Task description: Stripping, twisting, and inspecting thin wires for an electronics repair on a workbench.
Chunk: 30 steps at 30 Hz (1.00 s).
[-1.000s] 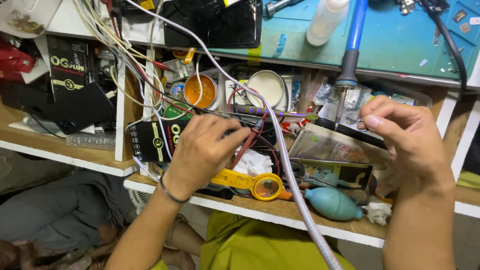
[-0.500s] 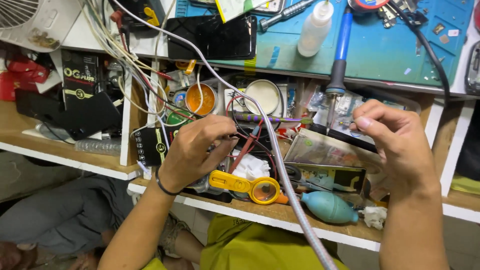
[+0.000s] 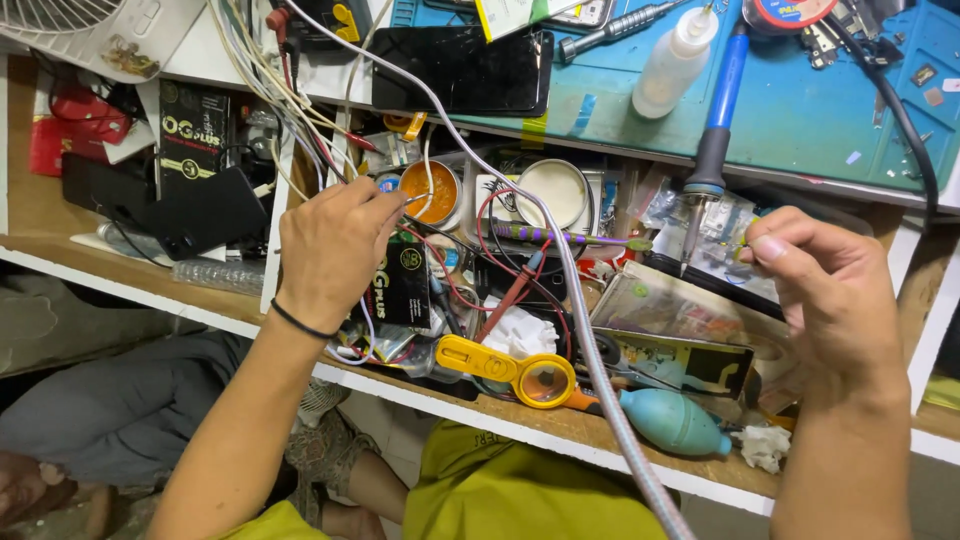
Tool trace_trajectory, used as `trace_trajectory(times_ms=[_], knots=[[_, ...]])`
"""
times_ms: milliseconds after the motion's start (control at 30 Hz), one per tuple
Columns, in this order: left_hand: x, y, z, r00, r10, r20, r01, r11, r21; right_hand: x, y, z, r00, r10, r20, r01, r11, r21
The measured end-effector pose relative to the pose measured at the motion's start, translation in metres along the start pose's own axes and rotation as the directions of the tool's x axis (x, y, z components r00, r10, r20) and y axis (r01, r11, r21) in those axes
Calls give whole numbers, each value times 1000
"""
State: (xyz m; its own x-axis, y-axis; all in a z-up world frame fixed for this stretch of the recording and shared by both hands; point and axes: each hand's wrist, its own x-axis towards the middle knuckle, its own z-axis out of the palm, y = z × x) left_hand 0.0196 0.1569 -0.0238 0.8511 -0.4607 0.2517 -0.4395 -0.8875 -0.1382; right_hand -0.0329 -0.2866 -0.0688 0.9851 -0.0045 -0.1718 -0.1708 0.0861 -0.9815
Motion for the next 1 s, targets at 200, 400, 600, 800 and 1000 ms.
trace_trajectory(times_ms=[200,400,600,800,1000], knots=[[5,3,21,1000,19,-8,-19,999,40,0,1,-1,1000,-8,7,8,1000,-5],[17,7,5,979,-59,195,100,973,-206,0,2,-3,1000,-17,7,17,1000,-3],[29,8,-49,782,-215,585,612,440,-657,2,-6,4,999,-33,4,33,999,-19],[-14,-11,-25,698,-468,542,313,-482,-818,2,-13,6,1000,-17,19,18,999,-37],[-20,6,-17,750,-508,425,190,-450,-873,2,-11,6,998,-28,54,30,999,-28]])
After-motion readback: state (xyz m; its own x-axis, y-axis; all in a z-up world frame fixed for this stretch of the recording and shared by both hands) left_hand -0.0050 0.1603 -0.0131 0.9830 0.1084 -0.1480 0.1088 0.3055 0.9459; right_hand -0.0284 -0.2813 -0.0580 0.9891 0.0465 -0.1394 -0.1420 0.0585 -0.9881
